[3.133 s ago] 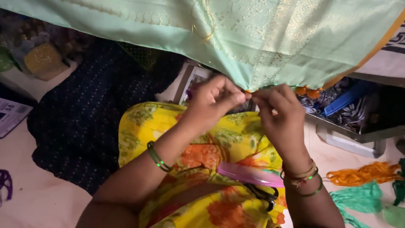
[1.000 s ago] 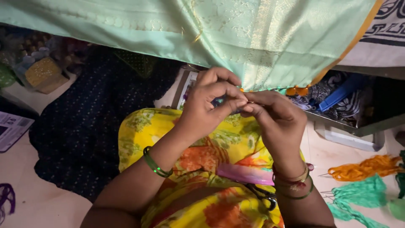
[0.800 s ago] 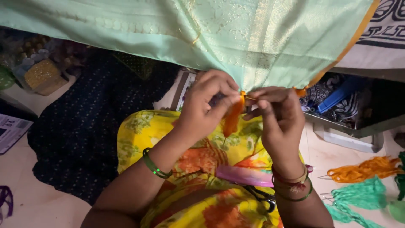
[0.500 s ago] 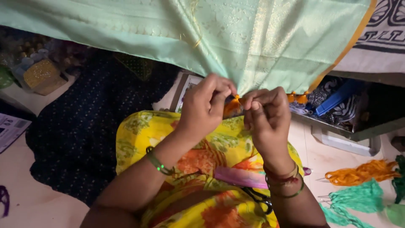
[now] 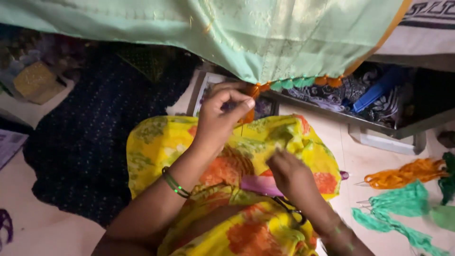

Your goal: Adding decorative tassels (kuchu) to the border of a light green saree using colorful threads, a comb, and scissors.

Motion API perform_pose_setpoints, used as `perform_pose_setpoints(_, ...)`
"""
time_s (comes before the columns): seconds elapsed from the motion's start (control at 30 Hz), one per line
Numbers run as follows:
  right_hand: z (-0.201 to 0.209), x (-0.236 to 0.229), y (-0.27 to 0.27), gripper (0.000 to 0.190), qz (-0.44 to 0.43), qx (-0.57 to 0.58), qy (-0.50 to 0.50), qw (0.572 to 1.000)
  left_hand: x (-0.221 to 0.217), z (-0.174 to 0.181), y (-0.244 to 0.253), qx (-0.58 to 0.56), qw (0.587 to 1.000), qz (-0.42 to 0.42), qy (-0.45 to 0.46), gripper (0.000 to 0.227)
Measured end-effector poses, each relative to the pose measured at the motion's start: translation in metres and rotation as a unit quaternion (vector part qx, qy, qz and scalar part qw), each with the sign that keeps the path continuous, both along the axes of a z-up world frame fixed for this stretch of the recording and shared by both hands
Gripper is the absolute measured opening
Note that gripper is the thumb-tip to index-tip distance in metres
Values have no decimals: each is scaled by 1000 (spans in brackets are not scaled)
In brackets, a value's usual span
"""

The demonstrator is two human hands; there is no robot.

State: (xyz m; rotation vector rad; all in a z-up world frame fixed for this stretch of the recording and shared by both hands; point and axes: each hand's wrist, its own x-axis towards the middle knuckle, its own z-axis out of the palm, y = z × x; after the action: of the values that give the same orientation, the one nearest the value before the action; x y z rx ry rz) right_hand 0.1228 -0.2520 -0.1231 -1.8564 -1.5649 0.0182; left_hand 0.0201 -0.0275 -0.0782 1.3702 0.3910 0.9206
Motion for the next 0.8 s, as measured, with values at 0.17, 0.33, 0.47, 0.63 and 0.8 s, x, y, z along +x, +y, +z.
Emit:
perform_pose_setpoints(0.17, -139, 16, -136, 31, -204, -143, 665, 704, 13, -4, 23, 30, 998, -1, -49, 6)
perform_pose_setpoints(0.33, -97, -17, -161, 30, -204, -288, 179, 918, 41, -9, 21, -256, 938, -151, -179, 6)
perform_pose_setpoints(0.47, -103, -13, -192, 36, -158, -219, 72, 960, 54, -27, 16, -272, 925, -156, -214, 9)
perform_pose_setpoints(0.63, -73, -9, -154, 51, -53, -186, -48, 980, 46, -37, 9, -193, 969, -92, -127, 7)
perform_pose_setpoints(0.8, -100, 16, -178, 47, -49, -248, 34, 967, 19, -12, 19, 115, 991, 67, -1, 9)
